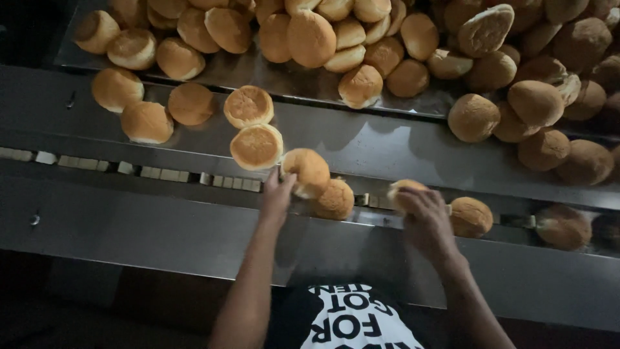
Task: The person picks up round bread buns from a large pile on a metal surface and places them one by one onto a moving conveyor belt. The buns are arranged in a single file line as they travel along the belt.
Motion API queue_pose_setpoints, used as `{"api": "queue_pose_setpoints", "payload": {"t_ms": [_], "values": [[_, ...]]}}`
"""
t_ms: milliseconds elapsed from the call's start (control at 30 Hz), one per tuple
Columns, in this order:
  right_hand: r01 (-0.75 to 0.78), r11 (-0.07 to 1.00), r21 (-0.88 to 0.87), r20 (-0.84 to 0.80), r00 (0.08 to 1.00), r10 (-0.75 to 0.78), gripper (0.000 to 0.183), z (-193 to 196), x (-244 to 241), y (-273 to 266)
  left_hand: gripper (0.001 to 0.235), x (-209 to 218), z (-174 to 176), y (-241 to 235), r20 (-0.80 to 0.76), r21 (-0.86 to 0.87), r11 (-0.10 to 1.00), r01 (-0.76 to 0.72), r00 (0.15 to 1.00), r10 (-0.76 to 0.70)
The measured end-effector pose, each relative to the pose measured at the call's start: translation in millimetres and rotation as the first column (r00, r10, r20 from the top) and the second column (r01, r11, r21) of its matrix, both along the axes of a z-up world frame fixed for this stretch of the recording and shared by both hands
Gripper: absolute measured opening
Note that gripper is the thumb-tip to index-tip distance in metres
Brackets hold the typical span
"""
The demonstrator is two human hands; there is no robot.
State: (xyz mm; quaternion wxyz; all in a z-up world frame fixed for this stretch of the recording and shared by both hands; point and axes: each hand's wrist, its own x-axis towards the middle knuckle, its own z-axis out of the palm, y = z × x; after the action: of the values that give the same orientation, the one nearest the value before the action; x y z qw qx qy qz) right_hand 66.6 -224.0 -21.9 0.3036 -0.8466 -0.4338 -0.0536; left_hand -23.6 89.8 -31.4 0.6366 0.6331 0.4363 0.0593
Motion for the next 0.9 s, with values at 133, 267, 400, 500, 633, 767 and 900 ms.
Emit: {"api": "queue_pose_setpoints", "payload": {"t_ms": [133,267,400,500,633,767,900], "values": [[0.152,0.969,-0.197,0.137,0.983,-0.126,0.039,-87.4,13.2,-47.3,0.067,-42.9,54.9,21.4,-0.048,-0.071,0.984,0.165,0.985,-0.168],[0.126,0.942,-0.31,-0.09,0.983,-0.161,0.027,-89.9,12.5,-53.3,0.063,-51.6,10.6,61.3,-0.186,0.012,0.953,0.303,0.937,-0.296],[0.089,0.938,-0.334,-0.286,0.939,-0.191,0.017,-23.0,26.7,-37.7,0.073,-37.2,9.4,58.9,-0.237,0.003,0.947,0.321,0.92,-0.311],[0.124,0.869,-0.48,-0.408,0.845,-0.346,0.008,-34.0,43.2,-42.4,0.049,-26.2,-32.0,51.8,-0.196,0.386,0.838,0.385,0.922,-0.334],[0.361,0.672,-0.647,0.177,0.928,-0.328,0.015,-64.5,38.2,-49.7,0.042,-26.5,-21.6,22.9,-0.274,0.509,0.739,0.441,0.897,-0.347],[0.298,0.707,-0.641,-0.188,0.833,-0.521,0.024,-72.0,7.2,-14.7,0.036,-32.7,18.6,-3.1,-0.186,0.575,0.764,0.292,0.956,-0.226],[0.382,0.819,-0.429,-0.52,0.637,-0.569,0.032,-92.5,17.1,-32.4,0.057,-15.5,20.4,14.9,-0.001,0.919,0.384,0.084,0.977,-0.212]]}}
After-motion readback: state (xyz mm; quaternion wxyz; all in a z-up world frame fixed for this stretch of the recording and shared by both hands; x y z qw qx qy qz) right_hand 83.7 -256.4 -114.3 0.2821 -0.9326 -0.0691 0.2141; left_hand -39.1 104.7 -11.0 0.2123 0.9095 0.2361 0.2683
